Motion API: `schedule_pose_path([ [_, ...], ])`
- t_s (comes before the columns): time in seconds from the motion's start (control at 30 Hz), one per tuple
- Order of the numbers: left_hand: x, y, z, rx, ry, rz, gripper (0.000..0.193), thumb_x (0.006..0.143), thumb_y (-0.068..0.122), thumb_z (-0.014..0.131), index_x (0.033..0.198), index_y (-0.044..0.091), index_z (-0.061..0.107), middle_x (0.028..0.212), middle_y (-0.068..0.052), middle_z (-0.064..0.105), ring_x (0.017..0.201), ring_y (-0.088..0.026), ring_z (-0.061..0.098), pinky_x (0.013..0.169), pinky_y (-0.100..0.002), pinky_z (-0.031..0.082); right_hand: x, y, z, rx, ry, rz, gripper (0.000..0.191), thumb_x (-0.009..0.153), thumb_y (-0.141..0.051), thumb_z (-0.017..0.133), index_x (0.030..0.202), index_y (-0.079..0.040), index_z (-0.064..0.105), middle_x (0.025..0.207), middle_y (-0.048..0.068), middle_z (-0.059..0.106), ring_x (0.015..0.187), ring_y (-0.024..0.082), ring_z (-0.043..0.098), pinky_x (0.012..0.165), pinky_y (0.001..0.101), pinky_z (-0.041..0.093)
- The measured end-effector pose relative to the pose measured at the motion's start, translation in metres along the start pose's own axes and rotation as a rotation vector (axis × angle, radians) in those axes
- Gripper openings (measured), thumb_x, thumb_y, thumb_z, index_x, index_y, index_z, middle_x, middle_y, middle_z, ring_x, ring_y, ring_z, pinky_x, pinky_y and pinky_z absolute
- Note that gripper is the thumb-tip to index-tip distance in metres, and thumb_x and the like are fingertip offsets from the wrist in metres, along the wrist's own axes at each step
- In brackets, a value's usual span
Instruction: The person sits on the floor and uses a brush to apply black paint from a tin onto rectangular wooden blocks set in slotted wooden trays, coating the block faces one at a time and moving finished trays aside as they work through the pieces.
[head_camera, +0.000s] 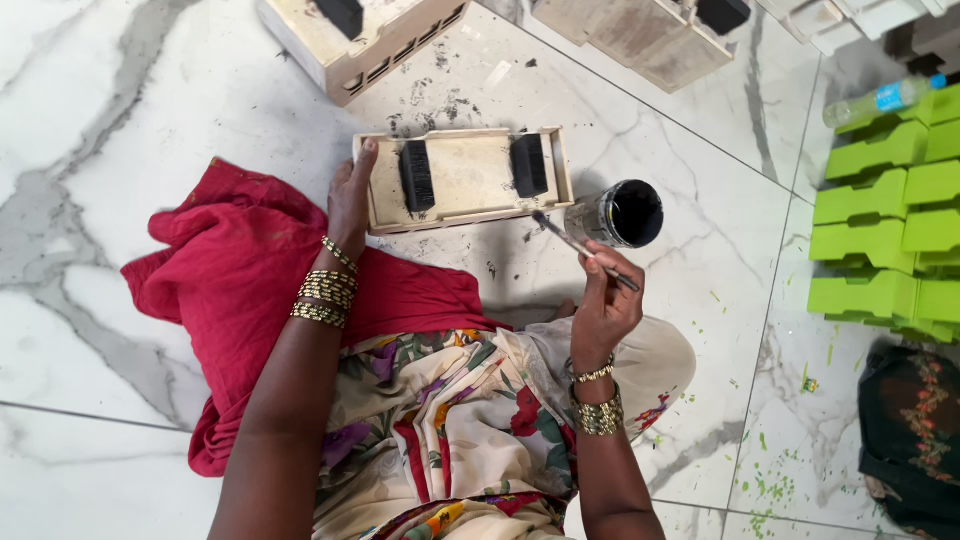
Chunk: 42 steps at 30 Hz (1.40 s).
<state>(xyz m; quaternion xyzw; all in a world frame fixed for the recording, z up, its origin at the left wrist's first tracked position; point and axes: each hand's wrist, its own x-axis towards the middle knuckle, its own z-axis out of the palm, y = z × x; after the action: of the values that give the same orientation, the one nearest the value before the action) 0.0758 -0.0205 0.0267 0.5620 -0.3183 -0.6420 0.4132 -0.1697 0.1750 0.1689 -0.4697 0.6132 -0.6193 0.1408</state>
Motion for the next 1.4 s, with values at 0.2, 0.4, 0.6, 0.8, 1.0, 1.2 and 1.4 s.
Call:
schedule_pose_path([
  [0.2,-0.005,0.004,0.002,-0.034,-0.006,0.019,0.071,0.092,0.062,0.062,0.114,-0.005,0.067,0.105,-0.013,0.07,0.094,-0.018,0.067,0.083,-0.031,0.054,0.02,0.021,0.01,0.031,-0.022,-0.111,0.011,0.105,0.009,0.056,0.114,0.004,0.055,0.121,0.02,0.066,0.118,0.028,0.069,0.101,0.0373,0.064],
  [0.4,-0.004,0.004,0.001,-0.031,0.005,0.017,0.068,0.092,0.06,0.061,0.115,-0.003,0.067,0.103,-0.011,0.071,0.093,-0.016,0.067,0.083,-0.029,0.054,0.016,0.014,-0.002,0.067,0.023,-0.144,0.011,0.105,0.009,0.056,0.113,0.001,0.055,0.122,0.018,0.067,0.119,0.028,0.071,0.101,0.0362,0.064],
  [0.6,-0.006,0.007,0.004,-0.052,-0.014,0.02,0.067,0.093,0.058,0.061,0.115,-0.004,0.067,0.104,-0.012,0.071,0.093,-0.017,0.067,0.082,-0.029,0.053,0.011,0.02,0.014,0.061,-0.019,-0.11,0.012,0.105,0.01,0.057,0.114,0.003,0.057,0.122,0.019,0.067,0.119,0.03,0.069,0.101,0.0367,0.063],
  [0.8,-0.008,0.009,0.0,0.02,-0.01,0.02,0.07,0.093,0.061,0.058,0.118,-0.004,0.066,0.108,-0.014,0.071,0.099,-0.019,0.067,0.086,-0.029,0.053,0.012,0.01,0.007,0.095,0.059,-0.141,0.012,0.104,0.01,0.056,0.113,0.002,0.056,0.123,0.018,0.067,0.12,0.03,0.07,0.1,0.0368,0.065],
  [1.0,-0.001,0.013,-0.006,0.0,-0.095,0.012,0.075,0.093,0.061,0.058,0.128,-0.005,0.06,0.112,-0.015,0.069,0.102,-0.021,0.069,0.089,-0.033,0.056,0.012,0.005,0.014,0.102,-0.011,-0.112,0.011,0.104,0.012,0.057,0.111,0.004,0.056,0.122,0.02,0.067,0.119,0.033,0.068,0.101,0.0381,0.063],
  [1.2,0.004,0.021,-0.072,0.717,-0.239,0.743,0.053,0.107,0.03,0.042,0.15,-0.001,0.053,0.13,-0.024,0.067,0.113,-0.032,0.067,0.095,-0.041,0.055,0.06,-0.002,-0.009,0.27,0.085,-0.115,0.012,0.108,0.003,0.059,0.116,-0.001,0.051,0.118,0.019,0.069,0.112,0.032,0.074,0.094,0.0378,0.068],
  [1.4,0.009,0.017,-0.093,0.734,-0.184,1.049,0.045,0.115,0.025,0.041,0.142,-0.008,0.056,0.14,-0.027,0.063,0.128,-0.033,0.064,0.106,-0.04,0.055,0.105,0.047,0.002,0.518,0.069,0.147,0.015,0.107,-0.001,0.061,0.119,-0.002,0.052,0.114,0.02,0.07,0.108,0.033,0.074,0.088,0.0377,0.068],
])
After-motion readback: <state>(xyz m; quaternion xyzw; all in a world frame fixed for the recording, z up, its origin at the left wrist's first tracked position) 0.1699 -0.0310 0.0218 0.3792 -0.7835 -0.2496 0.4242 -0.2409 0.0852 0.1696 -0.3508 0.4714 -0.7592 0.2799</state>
